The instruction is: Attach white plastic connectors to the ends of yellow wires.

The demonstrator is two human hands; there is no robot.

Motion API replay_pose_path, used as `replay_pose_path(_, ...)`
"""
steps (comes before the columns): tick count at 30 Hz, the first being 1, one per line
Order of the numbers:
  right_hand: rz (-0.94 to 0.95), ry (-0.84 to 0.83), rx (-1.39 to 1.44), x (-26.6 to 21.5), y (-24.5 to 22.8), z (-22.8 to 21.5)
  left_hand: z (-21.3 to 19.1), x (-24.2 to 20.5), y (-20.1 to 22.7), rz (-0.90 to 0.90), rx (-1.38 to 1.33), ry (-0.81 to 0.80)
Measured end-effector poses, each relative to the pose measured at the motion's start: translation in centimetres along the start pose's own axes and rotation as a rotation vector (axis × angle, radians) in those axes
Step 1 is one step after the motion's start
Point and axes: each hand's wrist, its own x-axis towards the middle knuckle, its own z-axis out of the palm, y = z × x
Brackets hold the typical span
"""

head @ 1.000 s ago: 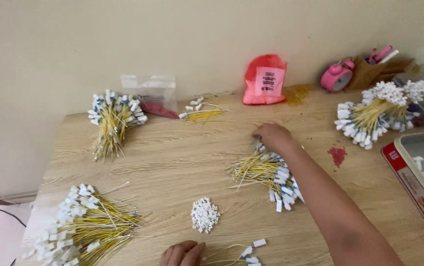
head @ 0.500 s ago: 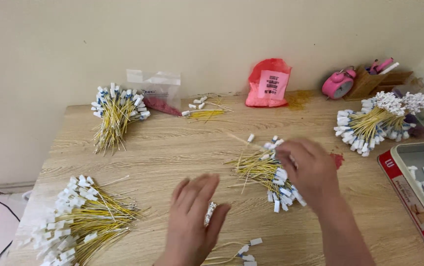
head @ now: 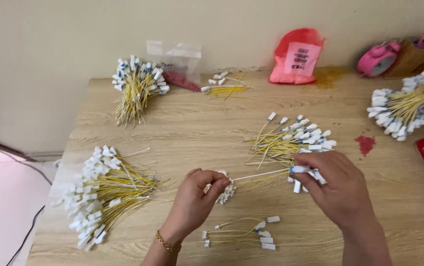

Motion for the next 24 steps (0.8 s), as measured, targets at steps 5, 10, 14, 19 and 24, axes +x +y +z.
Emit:
replay_pose_path(5,-0.13,-0.043,-0.068,-0.3,-1.7,2.7,0.4,-1.5,-1.5,-0.222,-0.164,0.087)
replay_pose_path(10,-0.093,-0.152,0.034,0.5,-3.3,4.2,0.7,-2.2,-1.2,-0.228,-0.183,0.107)
replay_pose_path(14,-0.234,-0.193,0.07,0.6,-3.2,5.7,0.6,-2.4,-0.2,-0.231,-0.16,0.097)
replay_pose_path(19,-0.193,-0.358,-0.087,-0.2,-0.7,6.4,0.3,-2.8,-1.4,-0.205,-0.246,0.143)
replay_pose_path(24,0.263,-0.614,0.141,-0.8,0.8,5.5,-0.3,-3.4,-3.0,-0.183,-0.15,0.209)
